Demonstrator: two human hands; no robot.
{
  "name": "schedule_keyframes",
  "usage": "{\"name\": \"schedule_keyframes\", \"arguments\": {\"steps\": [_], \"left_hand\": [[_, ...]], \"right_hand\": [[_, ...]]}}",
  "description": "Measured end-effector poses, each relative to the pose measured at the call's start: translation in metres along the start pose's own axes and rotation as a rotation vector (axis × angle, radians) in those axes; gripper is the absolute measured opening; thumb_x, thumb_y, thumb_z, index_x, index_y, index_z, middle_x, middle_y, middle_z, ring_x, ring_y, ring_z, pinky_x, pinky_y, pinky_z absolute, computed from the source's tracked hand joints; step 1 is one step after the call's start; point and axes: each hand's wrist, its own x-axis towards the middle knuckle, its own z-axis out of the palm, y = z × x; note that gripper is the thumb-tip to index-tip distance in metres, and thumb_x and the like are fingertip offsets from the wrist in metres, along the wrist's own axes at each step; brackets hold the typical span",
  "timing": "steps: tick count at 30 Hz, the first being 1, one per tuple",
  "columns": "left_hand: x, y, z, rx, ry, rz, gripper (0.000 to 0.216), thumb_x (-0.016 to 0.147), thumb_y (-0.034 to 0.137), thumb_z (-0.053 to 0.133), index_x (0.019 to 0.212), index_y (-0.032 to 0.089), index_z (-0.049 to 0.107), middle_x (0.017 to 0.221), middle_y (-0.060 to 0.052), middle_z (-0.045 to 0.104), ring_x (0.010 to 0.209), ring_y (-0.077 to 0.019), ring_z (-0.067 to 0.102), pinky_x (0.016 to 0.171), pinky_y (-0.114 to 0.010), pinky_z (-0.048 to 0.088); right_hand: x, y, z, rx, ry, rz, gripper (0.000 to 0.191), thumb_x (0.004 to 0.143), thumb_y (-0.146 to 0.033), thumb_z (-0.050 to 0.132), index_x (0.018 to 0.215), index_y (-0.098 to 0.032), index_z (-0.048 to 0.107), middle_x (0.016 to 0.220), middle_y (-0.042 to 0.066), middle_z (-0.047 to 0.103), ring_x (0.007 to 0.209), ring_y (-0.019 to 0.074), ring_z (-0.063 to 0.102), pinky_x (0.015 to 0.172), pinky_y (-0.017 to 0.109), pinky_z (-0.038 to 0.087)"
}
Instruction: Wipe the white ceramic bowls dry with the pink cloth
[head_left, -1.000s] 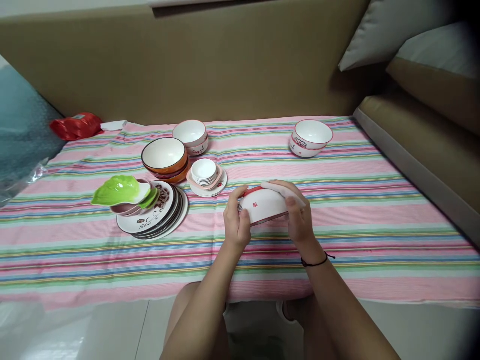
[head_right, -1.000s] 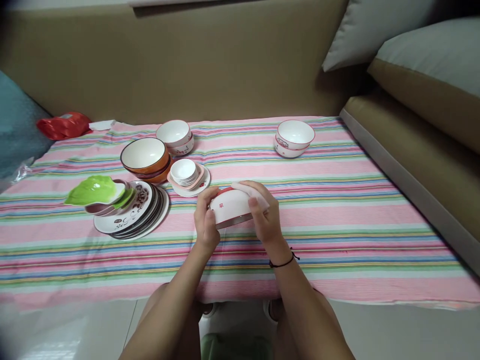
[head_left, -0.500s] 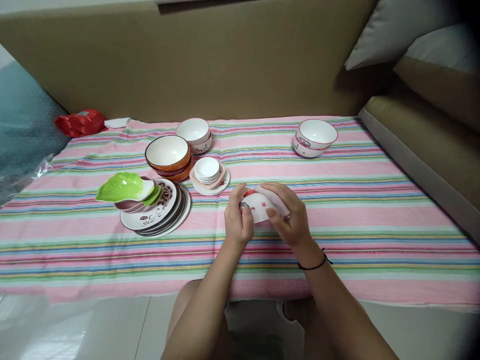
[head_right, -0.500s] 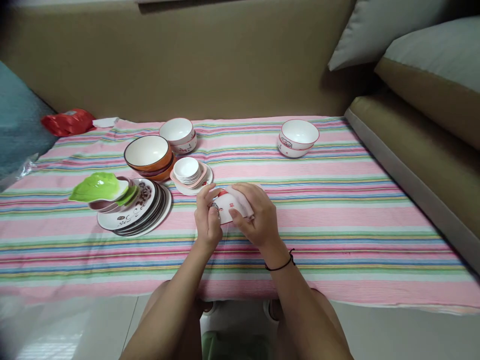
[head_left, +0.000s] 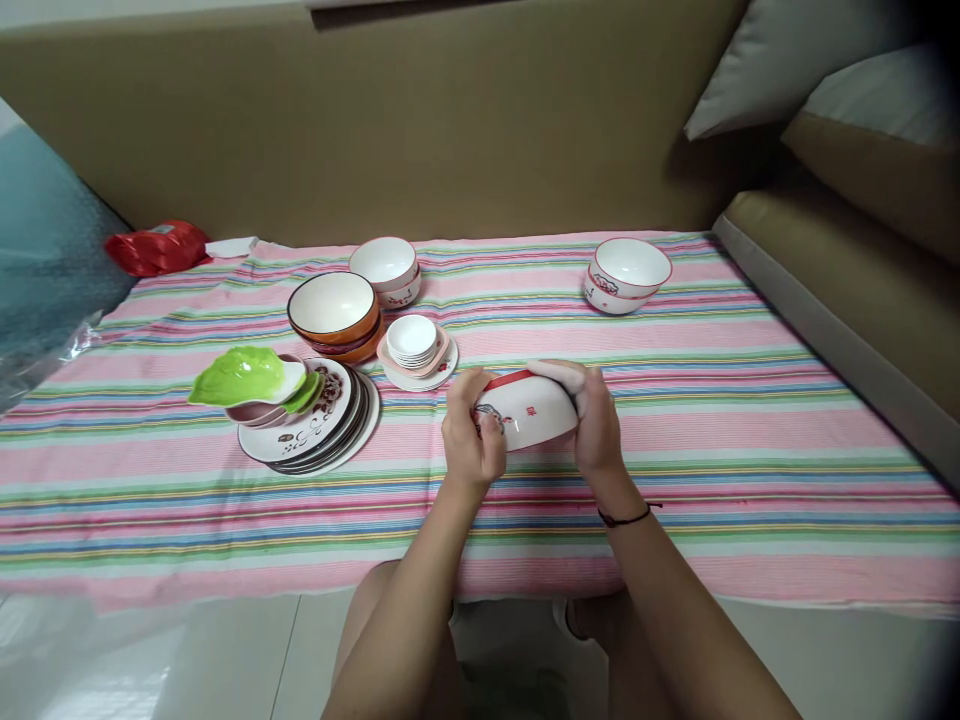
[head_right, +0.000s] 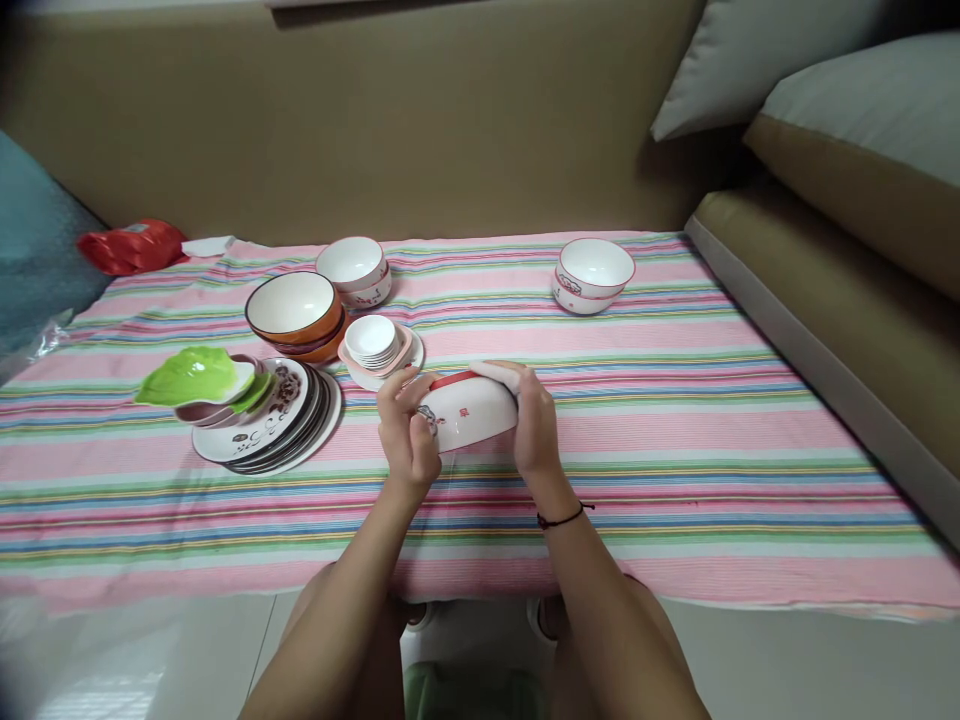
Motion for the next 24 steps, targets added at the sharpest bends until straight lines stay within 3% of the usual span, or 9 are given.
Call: {"name": "schedule_keyframes", "arguments": {"steps": [3,5,12,16,20,22,24], "left_hand": [[0.0,-0.001,-0.001,-0.096,0.027,-0.108,0.046,0.096,0.044,0.034,0.136,0.02,0.037,0.115,-0.014,0.064,0.108,-0.0274,0.064,0.092,-0.046,0.049],[0.0,-0.003,-0.001,-0.11,0.021,-0.125,0.048,0.095,0.046,0.036,0.136,0.021,0.037,0.117,-0.014,0.063,0.108,-0.0281,0.064,0.092,-0.046,0.048],[0.003,-0.002,-0.008,0.044,-0.003,0.039,0.043,0.095,0.039,0.037,0.134,0.019,0.041,0.125,-0.016,0.057,0.112,-0.0275,0.06,0.087,-0.041,0.051],[0.004,0.001,-0.009,0.099,-0.03,0.033,0.04,0.096,0.038,0.037,0.13,0.019,0.044,0.118,-0.014,0.06,0.104,-0.0246,0.063,0.085,-0.039,0.052],[0.004,0.001,-0.008,0.01,0.018,-0.063,0.038,0.095,0.043,0.041,0.122,0.019,0.049,0.113,-0.013,0.061,0.102,-0.0256,0.065,0.087,-0.041,0.05],[0.005,0.001,-0.006,-0.106,0.062,-0.169,0.039,0.094,0.045,0.042,0.123,0.02,0.048,0.113,-0.012,0.061,0.103,-0.0265,0.066,0.088,-0.042,0.05],[0.006,0.003,-0.004,-0.201,0.125,-0.275,0.038,0.094,0.047,0.043,0.12,0.021,0.051,0.111,-0.011,0.061,0.103,-0.0265,0.066,0.089,-0.041,0.049]], "right_hand": [[0.004,0.006,0.003,0.232,0.023,0.255,0.067,0.092,-0.066,0.026,0.094,-0.023,0.077,0.099,0.005,0.075,0.104,0.0268,0.065,0.093,0.042,0.049],[0.005,0.008,0.005,0.251,0.023,0.273,0.066,0.091,-0.067,0.028,0.095,-0.022,0.077,0.098,0.005,0.075,0.103,0.0269,0.064,0.093,0.042,0.049],[-0.006,-0.005,0.007,-0.128,-0.088,-0.168,0.046,0.098,-0.048,0.034,0.106,-0.027,0.074,0.117,0.004,0.068,0.116,0.0241,0.057,0.105,0.042,0.041],[-0.007,-0.011,0.006,-0.235,-0.187,-0.281,0.038,0.097,-0.044,0.039,0.112,-0.03,0.071,0.117,0.005,0.067,0.116,0.0253,0.057,0.106,0.046,0.041],[0.0,-0.006,0.001,-0.185,-0.154,-0.239,0.046,0.097,-0.049,0.033,0.108,-0.03,0.073,0.117,0.004,0.065,0.118,0.0252,0.055,0.109,0.047,0.038],[0.002,-0.004,-0.001,-0.099,-0.091,-0.141,0.05,0.095,-0.054,0.032,0.104,-0.029,0.075,0.118,0.004,0.065,0.118,0.0261,0.055,0.106,0.046,0.041],[0.004,-0.003,-0.001,0.051,-0.057,0.031,0.055,0.093,-0.059,0.032,0.1,-0.027,0.076,0.113,0.004,0.068,0.112,0.0275,0.059,0.093,0.044,0.051]]}}
